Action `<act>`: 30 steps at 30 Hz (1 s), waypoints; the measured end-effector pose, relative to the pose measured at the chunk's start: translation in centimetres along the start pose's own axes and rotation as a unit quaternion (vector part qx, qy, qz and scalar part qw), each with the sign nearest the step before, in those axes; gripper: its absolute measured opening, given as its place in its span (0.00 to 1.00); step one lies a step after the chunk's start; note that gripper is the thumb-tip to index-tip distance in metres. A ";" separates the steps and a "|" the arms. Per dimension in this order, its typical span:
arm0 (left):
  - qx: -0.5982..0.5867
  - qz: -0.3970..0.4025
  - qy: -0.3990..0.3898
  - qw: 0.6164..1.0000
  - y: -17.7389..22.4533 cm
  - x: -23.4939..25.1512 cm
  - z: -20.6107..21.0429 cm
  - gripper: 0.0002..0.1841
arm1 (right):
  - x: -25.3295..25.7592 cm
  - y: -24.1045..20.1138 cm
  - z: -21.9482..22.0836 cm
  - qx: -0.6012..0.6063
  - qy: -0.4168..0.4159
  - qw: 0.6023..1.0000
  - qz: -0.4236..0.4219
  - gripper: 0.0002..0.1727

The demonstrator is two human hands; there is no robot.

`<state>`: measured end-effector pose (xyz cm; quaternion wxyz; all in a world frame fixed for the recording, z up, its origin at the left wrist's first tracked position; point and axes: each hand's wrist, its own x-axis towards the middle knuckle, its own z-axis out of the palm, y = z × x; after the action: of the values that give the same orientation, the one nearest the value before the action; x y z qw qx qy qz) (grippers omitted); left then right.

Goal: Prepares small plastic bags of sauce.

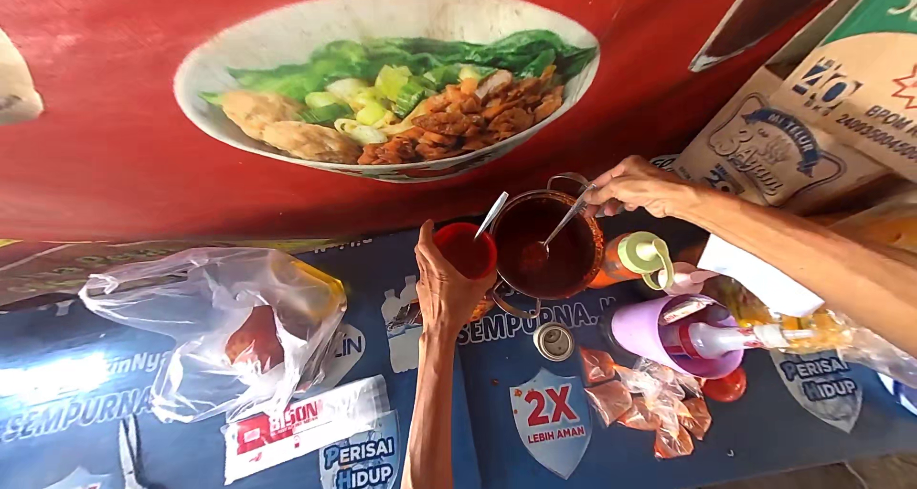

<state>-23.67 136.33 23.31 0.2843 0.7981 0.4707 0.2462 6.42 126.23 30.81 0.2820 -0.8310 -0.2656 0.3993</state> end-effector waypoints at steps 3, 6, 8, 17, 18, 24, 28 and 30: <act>-0.002 -0.004 -0.002 1.000 0.1 0.0 0.0 0.68 | -0.5 -0.8 -0.8 0.013 0.016 1.000 -0.015 0.07; -0.001 -0.007 -0.005 1.000 0.2 0.1 -0.1 0.68 | -1.2 -2.0 -1.5 0.022 0.032 0.999 -0.022 0.07; 0.004 -0.013 -0.010 1.000 0.3 0.1 -0.2 0.68 | -2.0 -2.9 -1.6 0.036 0.044 0.998 -0.028 0.07; -0.002 0.001 0.001 1.000 0.2 -0.1 -0.1 0.68 | -5.0 -4.9 3.8 0.026 0.062 0.962 -0.265 0.11; -0.003 0.000 0.000 1.000 0.2 -0.1 -0.1 0.68 | -5.1 -4.2 4.8 -0.017 0.076 0.937 -0.340 0.12; -0.013 -0.007 -0.001 1.000 0.1 0.0 0.0 0.69 | -4.6 -1.4 6.6 -0.167 0.195 0.718 -0.647 0.13; -0.013 0.002 0.002 1.000 -0.2 0.0 0.0 0.68 | -6.1 -2.8 3.4 -0.097 0.202 0.888 -0.402 0.15; -0.015 0.003 0.002 1.000 -0.2 0.0 0.0 0.68 | -5.7 -3.2 1.3 -0.119 0.182 0.929 -0.299 0.14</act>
<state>-23.78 136.41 23.14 0.2948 0.7944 0.4654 0.2558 1.57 125.04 35.22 0.3307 -0.7989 -0.4916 0.1040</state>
